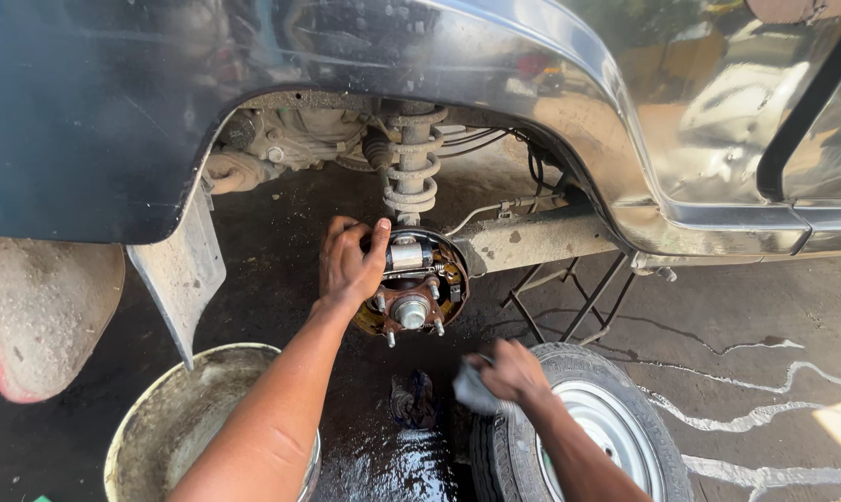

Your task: The person cleans the exposed brake assembly of a vehicle using a rag and a liquid cleaner. They wipe the brake drum and surrounding components, then apply a spray cleaner from a can to the parts and continue wiping them down.

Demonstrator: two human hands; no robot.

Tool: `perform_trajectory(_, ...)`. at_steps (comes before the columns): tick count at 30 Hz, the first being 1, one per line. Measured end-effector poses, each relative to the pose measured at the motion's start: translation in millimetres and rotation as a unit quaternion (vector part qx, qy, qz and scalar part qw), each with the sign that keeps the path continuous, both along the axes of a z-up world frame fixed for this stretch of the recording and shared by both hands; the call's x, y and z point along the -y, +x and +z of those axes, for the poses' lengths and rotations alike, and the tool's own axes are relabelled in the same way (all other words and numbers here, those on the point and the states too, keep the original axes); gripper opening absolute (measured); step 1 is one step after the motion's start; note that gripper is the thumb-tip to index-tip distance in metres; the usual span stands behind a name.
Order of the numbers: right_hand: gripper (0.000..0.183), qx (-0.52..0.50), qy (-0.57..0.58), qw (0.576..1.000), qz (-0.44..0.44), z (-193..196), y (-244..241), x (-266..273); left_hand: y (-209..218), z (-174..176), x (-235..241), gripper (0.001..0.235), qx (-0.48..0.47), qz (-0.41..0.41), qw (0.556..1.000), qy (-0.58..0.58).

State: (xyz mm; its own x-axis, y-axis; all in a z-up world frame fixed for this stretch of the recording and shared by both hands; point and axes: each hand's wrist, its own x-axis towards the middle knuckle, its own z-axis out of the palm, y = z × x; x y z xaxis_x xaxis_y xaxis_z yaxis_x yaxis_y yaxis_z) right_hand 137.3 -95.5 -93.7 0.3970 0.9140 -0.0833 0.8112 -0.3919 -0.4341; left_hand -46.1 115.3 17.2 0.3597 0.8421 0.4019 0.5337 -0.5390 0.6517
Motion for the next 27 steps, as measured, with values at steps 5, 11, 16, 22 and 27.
perform_trajectory(5,0.045,-0.317,0.237,0.876,-0.275,22,32,-6,1,1,0,0.063,0.006,0.003,1.000,0.011)
perform_trajectory(11,0.036,-0.154,0.409,0.895,-0.086,64,-10,-62,1,0,-1,0.062,0.012,-0.002,0.999,0.033)
perform_trajectory(16,0.024,-0.217,0.381,0.874,-0.208,36,-47,-56,4,2,1,0.060,0.011,0.013,0.999,0.032)
perform_trajectory(22,0.019,-0.088,0.441,0.886,-0.113,52,-36,-63,3,-3,0,0.060,0.010,0.017,0.998,0.064)
perform_trajectory(27,0.019,-0.303,0.479,0.817,-0.109,-20,-52,-52,2,-6,0,0.059,0.032,0.026,0.996,0.075)
